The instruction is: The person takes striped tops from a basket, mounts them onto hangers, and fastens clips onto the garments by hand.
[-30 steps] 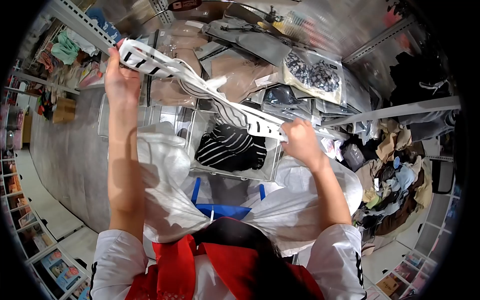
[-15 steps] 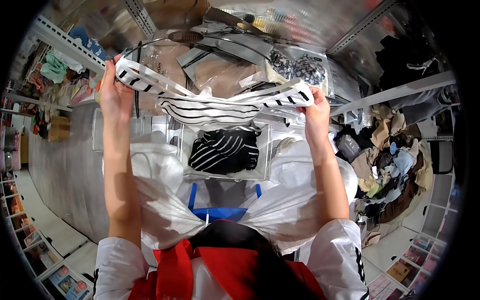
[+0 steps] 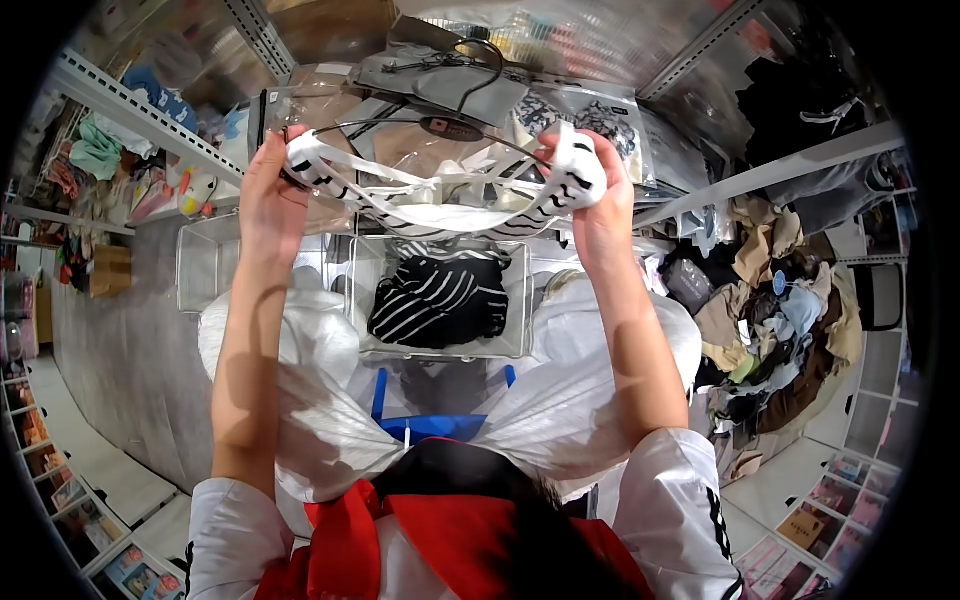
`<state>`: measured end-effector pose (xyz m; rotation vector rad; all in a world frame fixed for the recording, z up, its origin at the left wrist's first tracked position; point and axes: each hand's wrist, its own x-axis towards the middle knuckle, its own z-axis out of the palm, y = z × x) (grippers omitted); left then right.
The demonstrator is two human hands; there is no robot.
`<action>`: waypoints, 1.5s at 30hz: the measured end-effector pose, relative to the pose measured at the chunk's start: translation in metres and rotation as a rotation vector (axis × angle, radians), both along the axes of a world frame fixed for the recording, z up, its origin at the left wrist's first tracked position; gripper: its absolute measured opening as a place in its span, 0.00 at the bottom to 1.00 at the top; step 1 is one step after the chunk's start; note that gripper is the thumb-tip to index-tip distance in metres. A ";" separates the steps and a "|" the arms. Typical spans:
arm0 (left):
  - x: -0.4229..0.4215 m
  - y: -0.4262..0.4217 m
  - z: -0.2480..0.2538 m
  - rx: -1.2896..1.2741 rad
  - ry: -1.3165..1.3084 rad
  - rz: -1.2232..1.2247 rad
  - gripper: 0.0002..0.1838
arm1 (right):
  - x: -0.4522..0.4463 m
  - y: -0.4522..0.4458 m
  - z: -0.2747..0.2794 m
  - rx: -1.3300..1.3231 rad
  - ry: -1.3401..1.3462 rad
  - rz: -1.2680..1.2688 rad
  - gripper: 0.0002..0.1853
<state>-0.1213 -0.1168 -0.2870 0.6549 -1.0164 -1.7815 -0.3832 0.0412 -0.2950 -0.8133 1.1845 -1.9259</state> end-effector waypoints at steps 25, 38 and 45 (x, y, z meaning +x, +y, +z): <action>0.019 -0.019 0.000 0.186 0.153 -0.054 0.16 | -0.031 0.009 0.017 0.046 -0.230 0.450 0.11; 0.030 -0.035 -0.001 -0.482 -0.745 -0.044 0.08 | -0.027 0.013 0.019 0.162 -0.491 0.533 0.09; 0.015 -0.011 0.008 -0.214 -0.361 -0.133 0.11 | -0.012 0.008 0.007 -0.187 -0.704 0.246 0.08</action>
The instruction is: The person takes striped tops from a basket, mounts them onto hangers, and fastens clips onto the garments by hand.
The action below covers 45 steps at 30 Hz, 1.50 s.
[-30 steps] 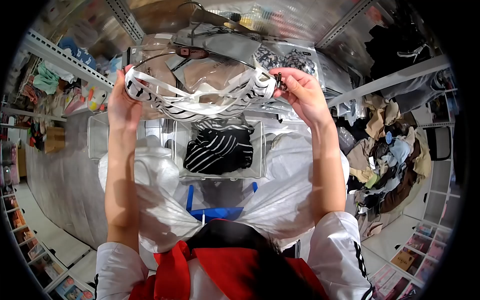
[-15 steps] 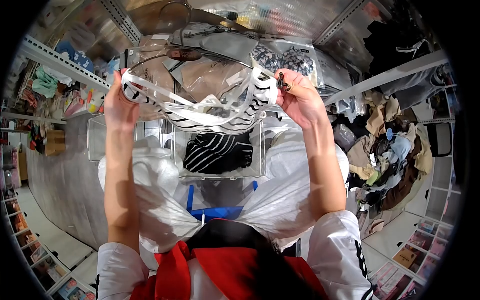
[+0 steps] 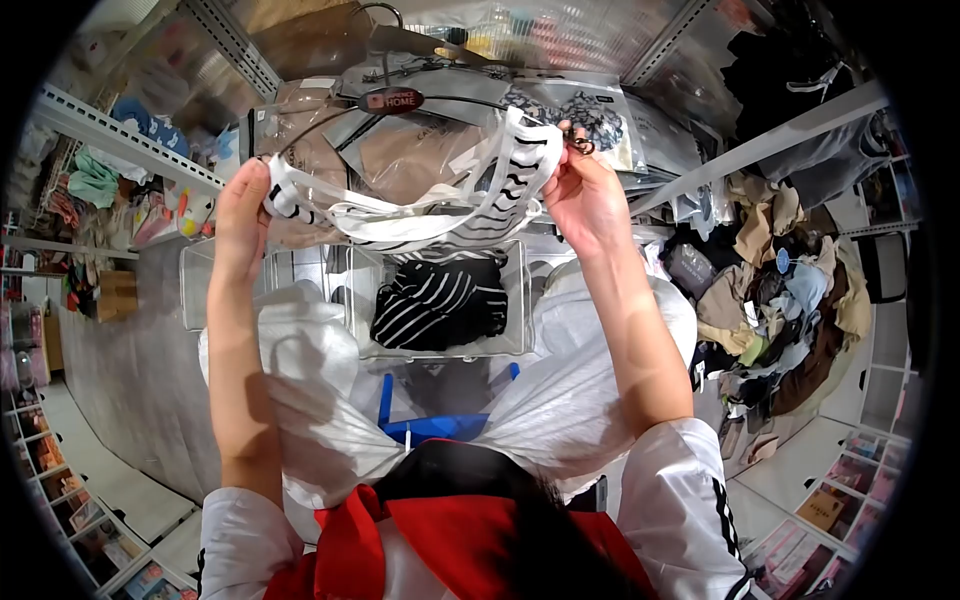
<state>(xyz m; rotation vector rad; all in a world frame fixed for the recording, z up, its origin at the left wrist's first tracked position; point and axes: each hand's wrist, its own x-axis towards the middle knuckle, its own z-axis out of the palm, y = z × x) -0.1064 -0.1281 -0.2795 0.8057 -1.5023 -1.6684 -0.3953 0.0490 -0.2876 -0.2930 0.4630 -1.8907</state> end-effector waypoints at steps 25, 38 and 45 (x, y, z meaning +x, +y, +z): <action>0.012 0.004 -0.009 -0.396 -0.235 -0.252 0.11 | 0.005 0.016 0.023 -0.072 0.153 0.654 0.09; 0.018 0.003 -0.008 -0.551 -0.293 -0.213 0.11 | 0.040 0.025 0.018 -0.241 0.743 1.192 0.08; 0.023 0.001 -0.016 -0.408 -0.312 -0.198 0.09 | 0.047 0.036 0.038 -0.240 0.988 1.018 0.08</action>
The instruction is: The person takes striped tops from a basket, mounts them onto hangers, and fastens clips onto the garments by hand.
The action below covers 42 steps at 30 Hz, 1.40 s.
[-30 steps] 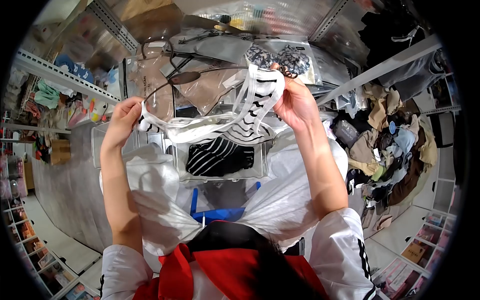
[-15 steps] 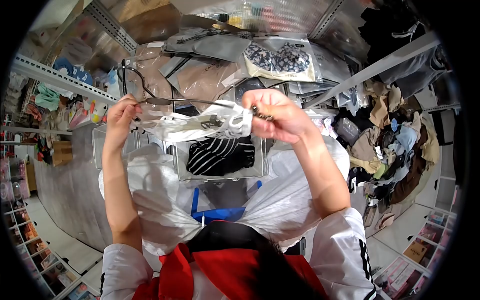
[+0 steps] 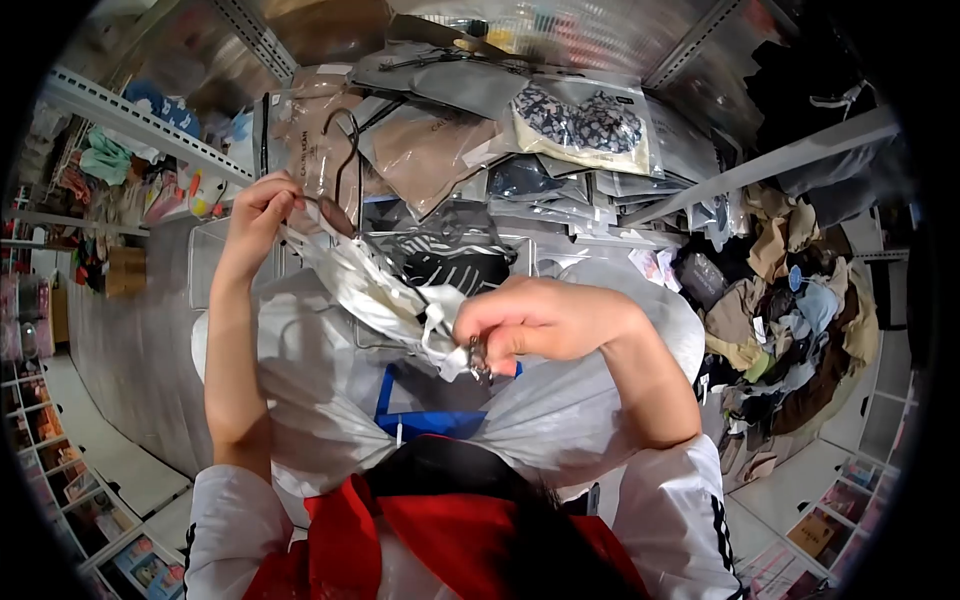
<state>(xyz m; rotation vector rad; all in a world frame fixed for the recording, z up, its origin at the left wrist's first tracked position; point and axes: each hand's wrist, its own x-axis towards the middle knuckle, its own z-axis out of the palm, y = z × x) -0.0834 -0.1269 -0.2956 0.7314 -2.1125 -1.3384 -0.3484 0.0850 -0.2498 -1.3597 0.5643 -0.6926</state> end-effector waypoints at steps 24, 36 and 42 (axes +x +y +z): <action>-0.040 0.021 0.001 -0.023 0.128 0.374 0.09 | -0.031 -0.062 -0.030 -1.154 1.169 -1.438 0.18; -0.036 0.027 0.012 -0.164 -0.059 0.291 0.10 | -0.053 -0.069 -0.016 -0.790 0.648 -1.288 0.07; -0.037 0.031 0.015 -0.092 -0.063 0.234 0.11 | -0.059 -0.067 -0.018 -0.367 0.513 -1.266 0.05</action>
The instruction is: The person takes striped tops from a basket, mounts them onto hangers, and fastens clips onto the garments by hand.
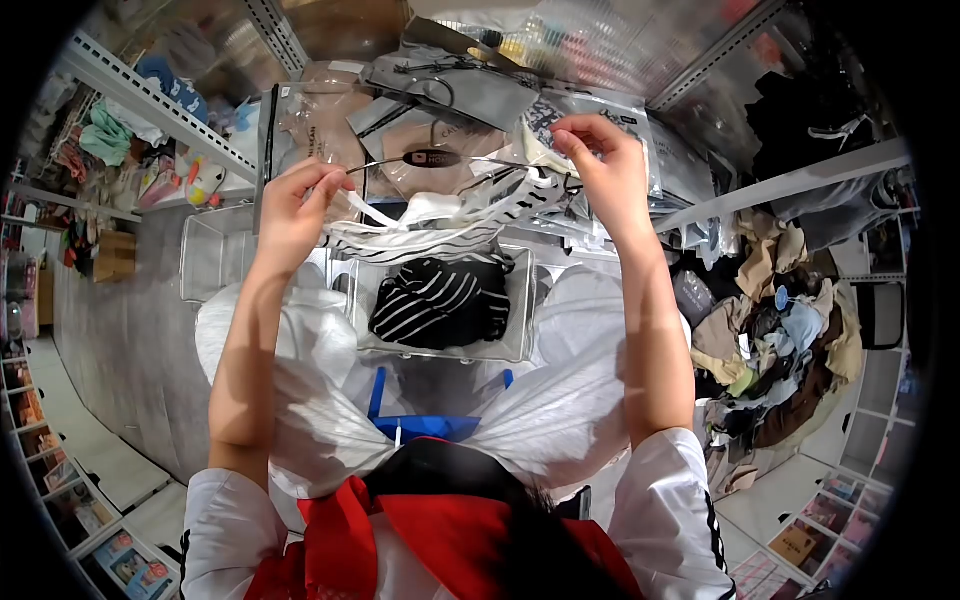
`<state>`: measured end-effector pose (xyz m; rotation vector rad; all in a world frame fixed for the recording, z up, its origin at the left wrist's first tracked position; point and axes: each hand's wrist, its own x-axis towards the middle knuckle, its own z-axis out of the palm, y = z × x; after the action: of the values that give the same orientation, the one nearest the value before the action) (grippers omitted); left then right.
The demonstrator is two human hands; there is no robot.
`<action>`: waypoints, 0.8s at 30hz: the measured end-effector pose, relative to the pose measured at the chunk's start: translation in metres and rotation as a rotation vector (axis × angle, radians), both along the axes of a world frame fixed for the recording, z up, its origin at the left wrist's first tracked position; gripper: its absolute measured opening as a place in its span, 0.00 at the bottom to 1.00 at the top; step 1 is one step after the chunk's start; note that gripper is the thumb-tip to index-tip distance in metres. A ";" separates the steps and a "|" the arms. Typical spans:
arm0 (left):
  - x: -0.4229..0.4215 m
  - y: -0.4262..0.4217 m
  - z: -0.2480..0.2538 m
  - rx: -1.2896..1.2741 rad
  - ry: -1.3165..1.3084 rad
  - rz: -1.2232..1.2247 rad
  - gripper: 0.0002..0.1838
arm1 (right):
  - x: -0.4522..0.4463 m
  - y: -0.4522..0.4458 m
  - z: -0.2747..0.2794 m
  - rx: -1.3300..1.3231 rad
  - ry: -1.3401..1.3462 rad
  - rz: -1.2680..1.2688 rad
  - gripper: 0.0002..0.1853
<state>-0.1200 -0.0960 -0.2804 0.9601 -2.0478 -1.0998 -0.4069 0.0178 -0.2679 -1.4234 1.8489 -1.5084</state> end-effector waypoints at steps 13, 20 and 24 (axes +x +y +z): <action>0.002 -0.003 -0.002 0.150 0.111 0.034 0.10 | 0.007 0.004 -0.001 -0.280 0.299 0.136 0.07; 0.002 0.001 0.008 -0.117 -0.081 -0.050 0.10 | -0.006 0.007 0.004 0.094 -0.443 0.112 0.05; 0.002 0.001 0.005 -0.066 -0.010 -0.046 0.11 | -0.012 0.007 -0.003 0.294 -0.687 0.218 0.06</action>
<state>-0.1178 -0.0951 -0.2758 0.8919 -2.1099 -1.0462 -0.4191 0.0251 -0.2709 -0.7956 1.3649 -1.3210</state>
